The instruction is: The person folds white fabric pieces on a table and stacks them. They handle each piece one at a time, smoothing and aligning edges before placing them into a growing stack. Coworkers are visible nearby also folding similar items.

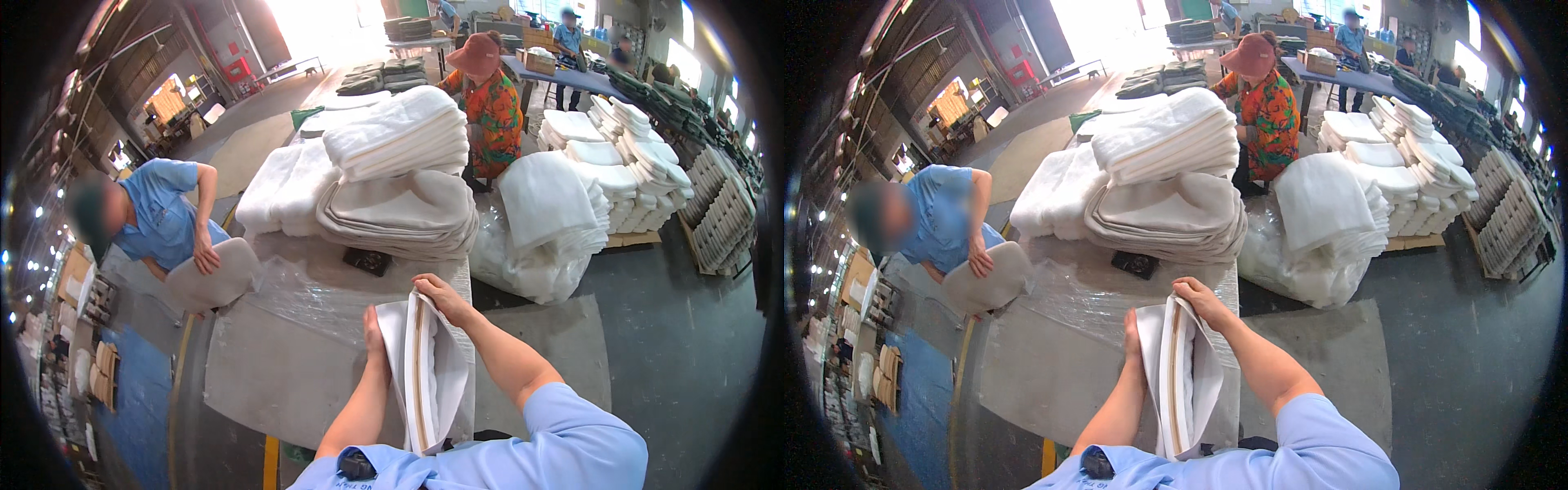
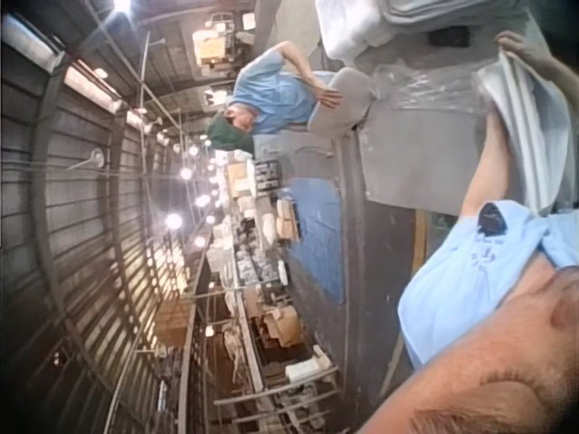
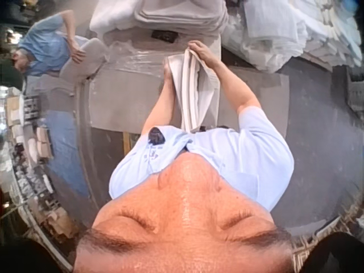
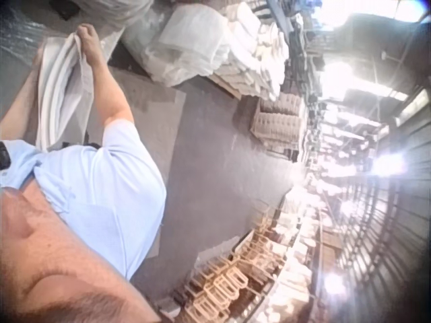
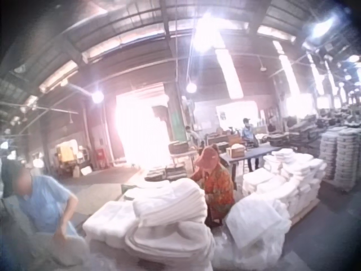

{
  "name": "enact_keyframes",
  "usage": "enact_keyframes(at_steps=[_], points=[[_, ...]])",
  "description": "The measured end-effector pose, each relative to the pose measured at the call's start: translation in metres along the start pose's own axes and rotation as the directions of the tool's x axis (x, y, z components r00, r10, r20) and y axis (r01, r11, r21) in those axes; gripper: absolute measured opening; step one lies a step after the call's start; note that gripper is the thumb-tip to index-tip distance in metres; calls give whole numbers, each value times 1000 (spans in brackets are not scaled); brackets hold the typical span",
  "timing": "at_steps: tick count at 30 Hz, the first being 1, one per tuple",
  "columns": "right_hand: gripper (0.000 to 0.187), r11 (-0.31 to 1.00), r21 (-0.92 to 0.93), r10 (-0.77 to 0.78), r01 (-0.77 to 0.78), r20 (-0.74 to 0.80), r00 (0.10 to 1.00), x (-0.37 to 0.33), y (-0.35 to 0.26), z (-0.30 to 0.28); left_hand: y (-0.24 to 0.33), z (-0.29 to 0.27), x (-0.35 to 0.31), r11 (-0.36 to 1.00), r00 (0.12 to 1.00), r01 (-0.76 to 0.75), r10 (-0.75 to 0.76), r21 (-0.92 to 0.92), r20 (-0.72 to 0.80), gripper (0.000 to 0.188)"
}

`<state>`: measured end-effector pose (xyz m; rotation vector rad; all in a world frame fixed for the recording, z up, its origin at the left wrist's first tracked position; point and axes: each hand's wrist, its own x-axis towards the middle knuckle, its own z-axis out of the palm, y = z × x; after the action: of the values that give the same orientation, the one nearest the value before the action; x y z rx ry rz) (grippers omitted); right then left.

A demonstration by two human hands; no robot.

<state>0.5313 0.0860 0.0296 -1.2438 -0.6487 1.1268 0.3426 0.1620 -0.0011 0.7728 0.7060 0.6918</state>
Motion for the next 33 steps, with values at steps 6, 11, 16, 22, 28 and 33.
enact_keyframes(at_steps=[6,11,16,22,28,33], points=[[49,983,97,-128,156,-242,962,0,25,24,-7,-31,-74,924,926,377,-375,-65,42,65],[46,847,254,-388,467,-305,870,-13,-33,72,42,26,-106,991,996,80,-85,112,38,75],[62,547,-185,-833,816,-210,511,-105,-134,131,107,53,-168,982,949,-184,185,-29,256,92],[68,468,-294,-879,833,-59,473,-154,-106,129,144,82,-202,550,637,-760,524,347,565,117],[59,546,-338,-799,767,64,598,-122,-146,100,148,97,-225,463,808,-571,466,678,362,110],[48,799,-358,-423,484,237,875,-89,-181,96,138,101,-221,393,766,-604,527,694,368,94]])
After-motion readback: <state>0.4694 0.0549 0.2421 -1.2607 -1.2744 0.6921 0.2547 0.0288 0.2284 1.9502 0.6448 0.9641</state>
